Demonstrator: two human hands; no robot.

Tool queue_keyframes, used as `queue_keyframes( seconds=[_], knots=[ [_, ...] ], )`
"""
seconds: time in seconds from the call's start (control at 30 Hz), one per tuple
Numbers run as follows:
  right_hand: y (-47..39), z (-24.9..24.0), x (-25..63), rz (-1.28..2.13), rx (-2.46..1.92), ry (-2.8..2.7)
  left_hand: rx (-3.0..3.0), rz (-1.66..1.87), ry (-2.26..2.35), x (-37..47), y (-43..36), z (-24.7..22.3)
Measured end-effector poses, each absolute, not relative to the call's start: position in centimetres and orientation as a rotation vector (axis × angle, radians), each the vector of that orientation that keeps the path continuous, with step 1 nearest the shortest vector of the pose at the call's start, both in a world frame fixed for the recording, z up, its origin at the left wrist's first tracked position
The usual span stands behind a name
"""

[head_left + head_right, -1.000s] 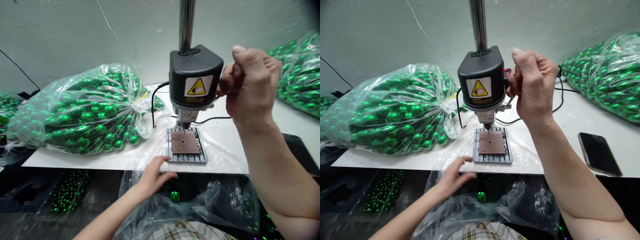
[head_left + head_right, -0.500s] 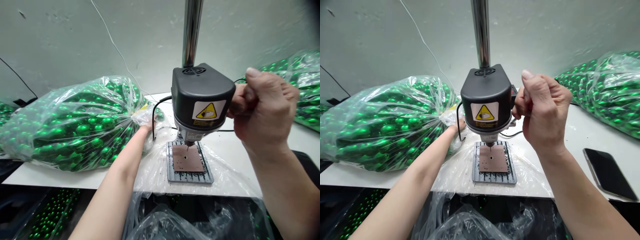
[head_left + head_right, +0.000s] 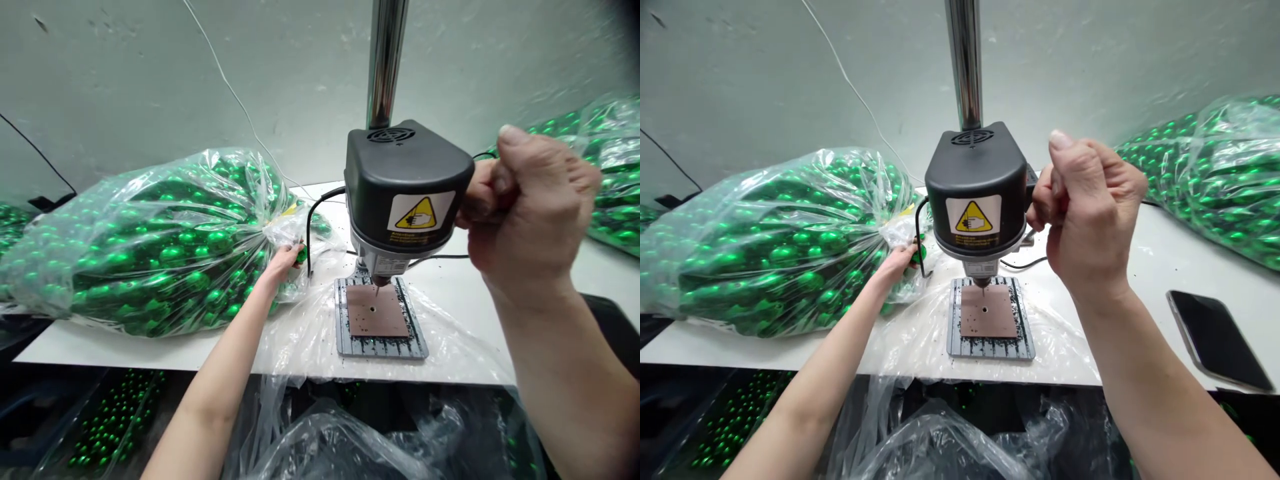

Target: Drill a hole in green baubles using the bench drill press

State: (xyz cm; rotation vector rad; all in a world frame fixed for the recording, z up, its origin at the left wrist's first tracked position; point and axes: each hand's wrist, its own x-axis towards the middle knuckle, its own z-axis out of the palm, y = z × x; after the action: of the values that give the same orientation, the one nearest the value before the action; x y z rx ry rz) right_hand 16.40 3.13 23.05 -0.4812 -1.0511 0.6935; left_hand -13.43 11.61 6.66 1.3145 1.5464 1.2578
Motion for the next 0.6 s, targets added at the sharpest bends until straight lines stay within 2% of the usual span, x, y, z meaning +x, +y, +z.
queue_keyframes(
  seconds=[0.07,0.23,0.4,0.6],
  knots=[
    [3.3,23.0,16.4,0.689,-0.468,-1.032,1.173,1.277,1.481,-14.3,8.5,7.4],
    [3.5,23.0,16.5,0.688,-0.442,-1.011,0.777,1.597,1.219,-14.5,0.0,9.0],
    [3.7,23.0,16.5,0.682,-0.422,-1.017,0.656,1.373,1.077,-11.5,-4.5,8.5],
    [4.6,22.7,16.6,0.675,-0.381,-1.037,0.734,1.28,1.028,-6.6,-4.6,5.7]
  ],
)
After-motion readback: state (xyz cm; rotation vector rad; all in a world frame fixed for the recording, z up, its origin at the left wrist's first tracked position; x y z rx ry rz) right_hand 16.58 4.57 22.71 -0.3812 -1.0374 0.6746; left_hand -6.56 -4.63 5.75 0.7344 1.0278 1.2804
